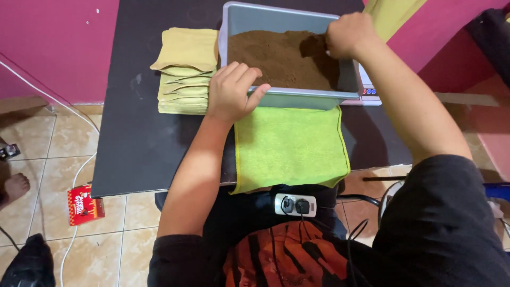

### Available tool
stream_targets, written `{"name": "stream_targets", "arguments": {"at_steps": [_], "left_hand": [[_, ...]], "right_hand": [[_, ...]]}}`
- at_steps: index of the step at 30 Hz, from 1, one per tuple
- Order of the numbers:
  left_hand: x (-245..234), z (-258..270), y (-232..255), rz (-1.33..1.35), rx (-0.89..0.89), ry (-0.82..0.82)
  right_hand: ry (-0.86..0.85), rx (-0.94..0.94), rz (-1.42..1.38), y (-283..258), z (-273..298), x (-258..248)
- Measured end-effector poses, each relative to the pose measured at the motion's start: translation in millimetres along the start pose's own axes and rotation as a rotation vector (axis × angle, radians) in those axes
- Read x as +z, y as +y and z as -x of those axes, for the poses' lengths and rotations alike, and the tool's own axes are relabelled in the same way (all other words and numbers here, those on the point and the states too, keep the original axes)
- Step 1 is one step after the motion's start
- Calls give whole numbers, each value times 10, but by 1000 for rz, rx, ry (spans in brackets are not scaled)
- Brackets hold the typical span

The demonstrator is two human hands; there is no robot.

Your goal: Filling yellow coffee bags with grounds using a spoon and weighing them on a digital scale

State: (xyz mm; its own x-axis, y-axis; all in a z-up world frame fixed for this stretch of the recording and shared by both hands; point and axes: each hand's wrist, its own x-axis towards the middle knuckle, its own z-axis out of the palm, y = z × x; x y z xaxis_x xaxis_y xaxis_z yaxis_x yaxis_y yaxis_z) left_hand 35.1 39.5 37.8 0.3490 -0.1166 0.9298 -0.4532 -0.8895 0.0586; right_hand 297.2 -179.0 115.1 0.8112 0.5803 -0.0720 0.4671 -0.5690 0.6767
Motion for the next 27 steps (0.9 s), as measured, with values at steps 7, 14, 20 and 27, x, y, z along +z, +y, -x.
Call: {"name": "stream_targets", "arguments": {"at_steps": [7, 14, 20, 27], "left_hand": [[17, -34, -7, -11, -14, -3], [-3, -5, 19, 7, -13, -26], [93, 58, -132, 16, 49, -1], [-93, -65, 77, 36, 11, -7]], "right_hand": [[95, -8, -341, 119, 45, -310], [13, 5, -472, -97, 125, -283], [170, -9, -621, 48, -106, -1], [204, 2, -579, -267, -259, 49]]}}
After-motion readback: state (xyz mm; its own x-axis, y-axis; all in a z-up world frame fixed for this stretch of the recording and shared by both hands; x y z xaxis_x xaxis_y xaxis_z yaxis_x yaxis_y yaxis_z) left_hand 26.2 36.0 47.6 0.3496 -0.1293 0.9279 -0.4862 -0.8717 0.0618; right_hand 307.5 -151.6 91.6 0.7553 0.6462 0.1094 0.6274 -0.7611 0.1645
